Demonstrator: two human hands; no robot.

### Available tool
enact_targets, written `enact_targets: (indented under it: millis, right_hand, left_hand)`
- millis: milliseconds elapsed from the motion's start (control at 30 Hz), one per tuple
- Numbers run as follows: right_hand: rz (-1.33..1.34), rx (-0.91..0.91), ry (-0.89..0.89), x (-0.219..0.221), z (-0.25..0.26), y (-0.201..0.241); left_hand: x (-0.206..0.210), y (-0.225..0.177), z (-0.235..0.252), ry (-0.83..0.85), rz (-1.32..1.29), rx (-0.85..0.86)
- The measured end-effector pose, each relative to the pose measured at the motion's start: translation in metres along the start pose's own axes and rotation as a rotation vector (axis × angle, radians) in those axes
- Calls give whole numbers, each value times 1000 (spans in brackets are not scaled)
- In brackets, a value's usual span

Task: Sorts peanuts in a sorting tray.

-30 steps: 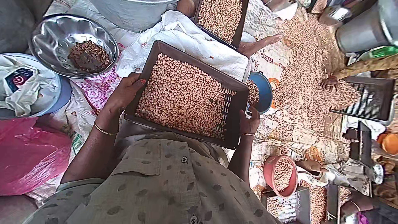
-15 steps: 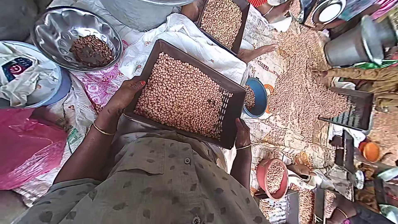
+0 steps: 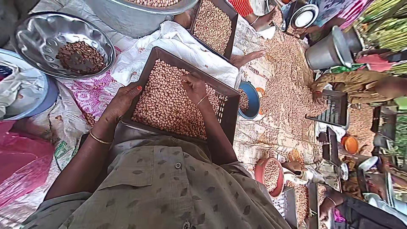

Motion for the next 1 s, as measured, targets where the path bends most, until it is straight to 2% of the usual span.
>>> enact_targets:
  millis: [100, 300, 500, 567, 667, 733, 767, 800, 900, 933, 1000]
  right_hand:
    - [-211, 97, 62, 18, 5, 2]
    - [-214, -19, -61, 18, -2, -4]
    - [36, -14, -118, -2, -14, -11]
    - [74, -21, 47, -9, -20, -3]
    - [20, 2, 479, -5, -30, 10]
    - [8, 19, 604, -10, -25, 10]
    - [49, 22, 553, -20, -17, 8]
    - [136, 27, 404, -37, -5, 3]
    - [294, 56, -302, -106, 33, -35]
    - [267, 115, -452, -126, 37, -48]
    - [160, 209, -589, -147, 30, -66]
  left_hand:
    - [0, -2, 0, 9, -1, 5]
    - [1, -3, 2, 9, -13, 11]
    - [2, -2, 2, 14, -15, 8]
    - [1, -3, 3, 8, -8, 8]
    - [2, -4, 4, 19, 18, 8]
    - [2, -5, 4, 13, 32, 2]
    - [2, -3, 4, 11, 32, 1]
    - [2, -3, 3, 9, 32, 0]
    - [1, 2, 2, 11, 29, -4]
    - [1, 2, 3, 16, 35, 3]
    - [0, 0, 4, 19, 61, 11]
Point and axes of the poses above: each hand's wrist, its own z-axis towards the middle knuckle, its own x-axis out of the palm, y = z × x, the point moved 7 cm from there along z, towards the middle knuckle, and after that the axes turned 3 degrees about x, right-handed, at the moved point
